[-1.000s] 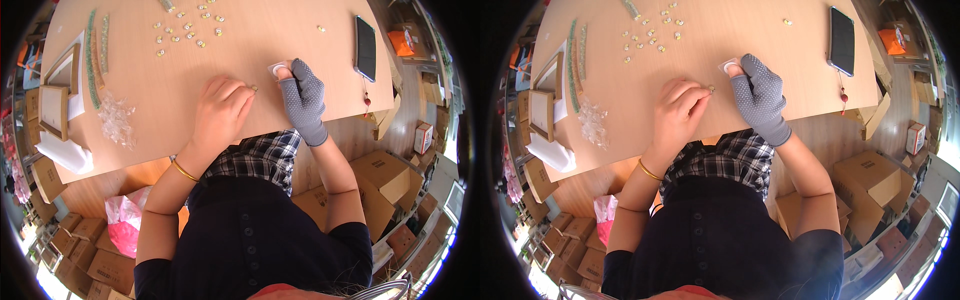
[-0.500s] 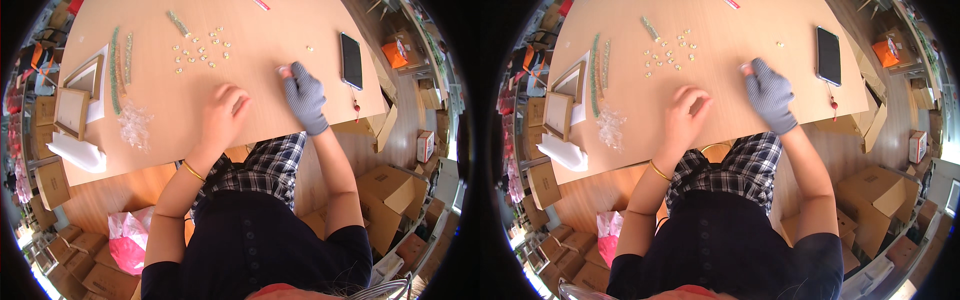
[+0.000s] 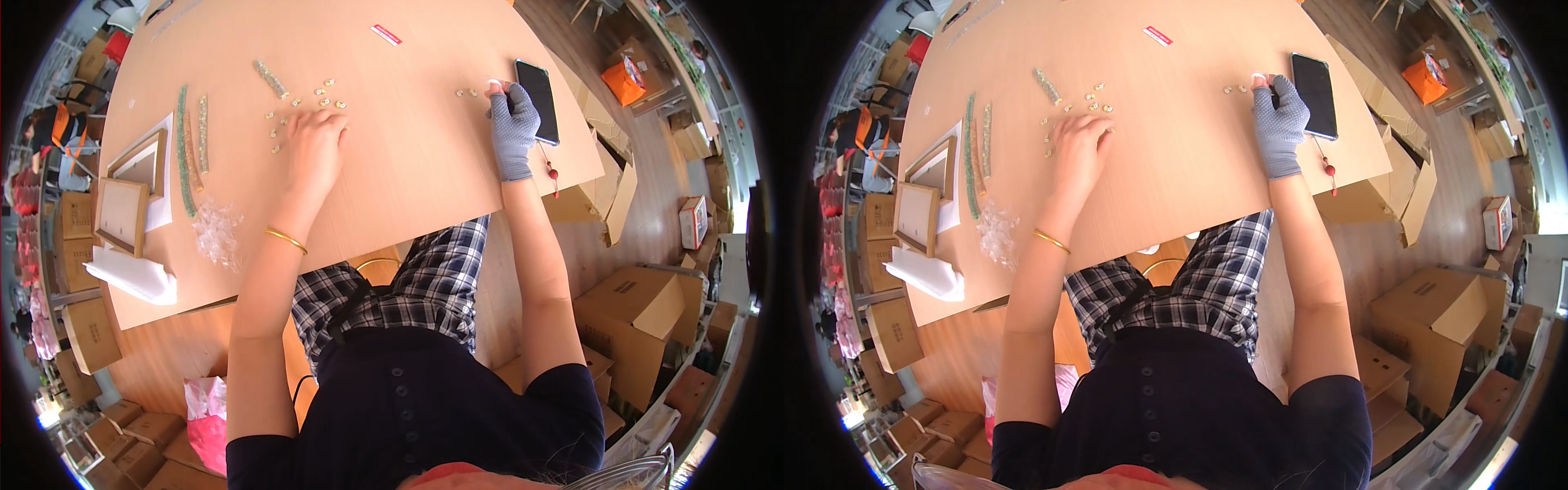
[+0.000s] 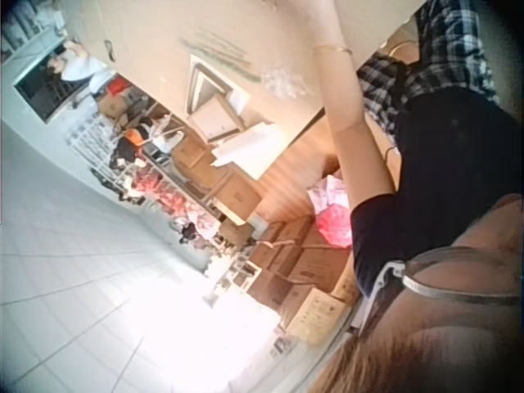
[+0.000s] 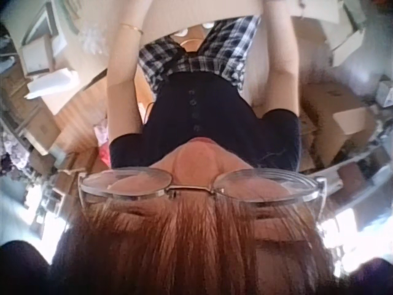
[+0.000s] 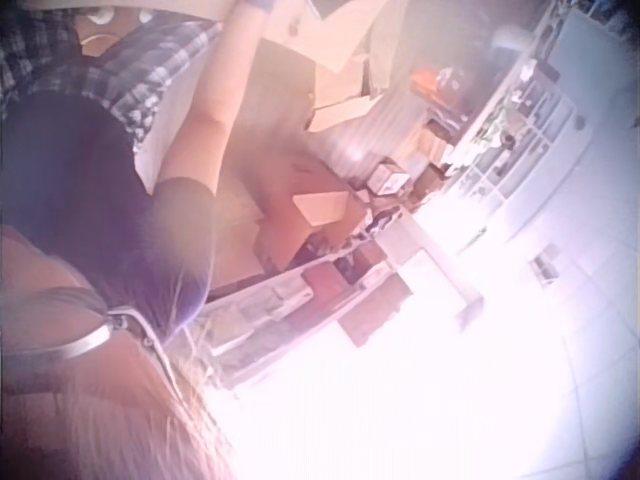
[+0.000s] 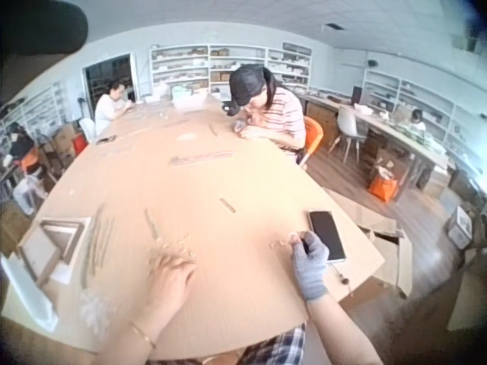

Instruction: Attaching red strings to small white plastic components at a workshop table.

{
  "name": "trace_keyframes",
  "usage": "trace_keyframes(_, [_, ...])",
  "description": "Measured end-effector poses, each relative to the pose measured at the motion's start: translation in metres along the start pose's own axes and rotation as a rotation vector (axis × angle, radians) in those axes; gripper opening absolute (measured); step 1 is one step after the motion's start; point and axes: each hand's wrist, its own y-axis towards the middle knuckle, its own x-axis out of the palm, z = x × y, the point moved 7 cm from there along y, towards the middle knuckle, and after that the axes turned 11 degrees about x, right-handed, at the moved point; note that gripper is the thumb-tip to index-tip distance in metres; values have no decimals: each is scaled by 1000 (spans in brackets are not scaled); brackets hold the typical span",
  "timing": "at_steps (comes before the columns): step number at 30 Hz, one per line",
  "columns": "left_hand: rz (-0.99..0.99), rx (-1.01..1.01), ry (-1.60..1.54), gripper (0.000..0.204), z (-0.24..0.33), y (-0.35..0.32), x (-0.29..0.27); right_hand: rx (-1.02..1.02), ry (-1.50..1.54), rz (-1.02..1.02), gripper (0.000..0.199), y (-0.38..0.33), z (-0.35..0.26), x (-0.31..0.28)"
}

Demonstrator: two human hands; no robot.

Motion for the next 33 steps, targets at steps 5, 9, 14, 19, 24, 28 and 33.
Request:
trace_keyframes(5, [-48,26,-136,7,45,-26,-3,-103,-47,-134,16,-19,1,9])
trace_keyframes(9, [6,-7,-185,14,67,-46,-10,-69,-84,-407,14,-80,-33,40])
trace_keyframes(14, [74,-53,-235,13,70,-57,-17,-229,-264,-654,16,-128,-53,61])
trace_keyframes(19, [142,-29,-297,13,67,-63,-12,-318,-354,-582,16,-136,-57,65])
trace_keyframes(24, [141,-15,-304,12,70,-59,-15,-359,-444,-553,16,-138,-57,68])
trace_keyframes(28, [140,11,-297,11,72,-56,-16,-402,-460,-529,16,-139,-59,68])
trace_keyframes(33, [87,53,-307,9,73,-55,-10,-412,-531,-520,15,-140,-61,69])
